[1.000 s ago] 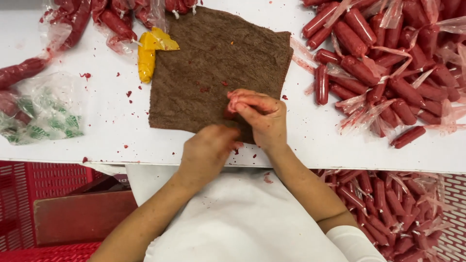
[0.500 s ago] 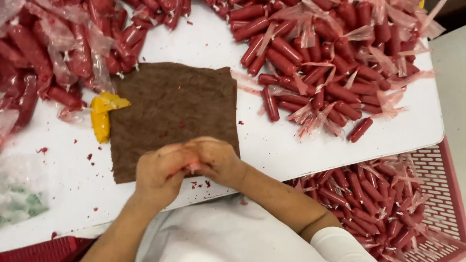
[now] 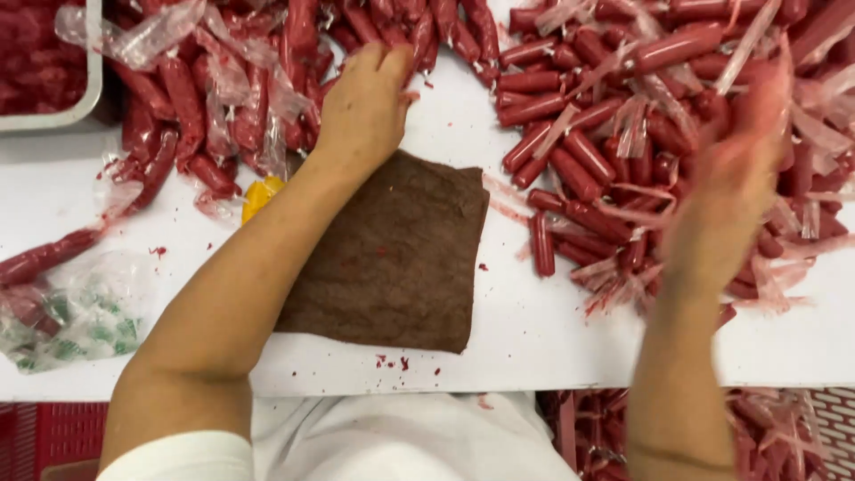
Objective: The person manually twists or ties the ends of red sausages in plastic casings by hand and moves them into piles on a white table next to a container of red meat paste.
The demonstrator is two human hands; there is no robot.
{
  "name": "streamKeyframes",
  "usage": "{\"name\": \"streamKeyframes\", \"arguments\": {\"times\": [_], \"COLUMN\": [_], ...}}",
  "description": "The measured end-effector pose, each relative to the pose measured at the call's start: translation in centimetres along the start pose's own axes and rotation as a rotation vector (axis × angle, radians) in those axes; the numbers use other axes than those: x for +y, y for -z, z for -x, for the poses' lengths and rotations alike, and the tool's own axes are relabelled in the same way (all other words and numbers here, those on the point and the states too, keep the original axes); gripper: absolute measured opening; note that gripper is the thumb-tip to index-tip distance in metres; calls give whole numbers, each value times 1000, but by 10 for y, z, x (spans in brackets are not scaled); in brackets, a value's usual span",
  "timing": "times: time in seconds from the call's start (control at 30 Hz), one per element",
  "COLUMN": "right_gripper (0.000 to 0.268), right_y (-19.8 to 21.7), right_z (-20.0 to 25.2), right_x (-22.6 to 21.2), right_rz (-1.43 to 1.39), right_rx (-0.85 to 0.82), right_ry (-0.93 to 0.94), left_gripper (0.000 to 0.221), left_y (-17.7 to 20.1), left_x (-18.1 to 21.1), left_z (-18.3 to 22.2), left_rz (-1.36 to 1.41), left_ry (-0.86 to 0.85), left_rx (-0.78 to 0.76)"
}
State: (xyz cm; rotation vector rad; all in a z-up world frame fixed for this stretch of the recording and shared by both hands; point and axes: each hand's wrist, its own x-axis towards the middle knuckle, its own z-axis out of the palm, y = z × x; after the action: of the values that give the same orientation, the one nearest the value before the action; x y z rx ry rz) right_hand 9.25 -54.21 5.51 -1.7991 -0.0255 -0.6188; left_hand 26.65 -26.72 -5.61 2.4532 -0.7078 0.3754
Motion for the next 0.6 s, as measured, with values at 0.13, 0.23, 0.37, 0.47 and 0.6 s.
{"name": "streamKeyframes", "arguments": {"times": [0.13, 0.23, 0.37, 0.47, 0.6], "right_gripper": [58, 32, 32, 43, 89], "right_y": [-46, -73, -72, -62, -84], "right_z": [89, 134, 137, 118, 81], "right_x": [41, 67, 78, 89, 90], "right_rz": [76, 5, -391, -495, -772], "right_rx": [-225, -381, -507, -427, -321], "right_ry": [46, -46, -422, -507, -603], "left_gripper": [38, 98, 46, 53, 76], "left_y": [-69, -121, -98, -34, 25], "left_x": [-4, -12, -8, 10, 46], "left_z": [-84, -140, -142, -85, 50], "left_rz": [-45, -309, -157, 527, 1392], "left_ry": [-67, 313, 430, 466, 548], "left_rx": [67, 76, 38, -117, -440]}}
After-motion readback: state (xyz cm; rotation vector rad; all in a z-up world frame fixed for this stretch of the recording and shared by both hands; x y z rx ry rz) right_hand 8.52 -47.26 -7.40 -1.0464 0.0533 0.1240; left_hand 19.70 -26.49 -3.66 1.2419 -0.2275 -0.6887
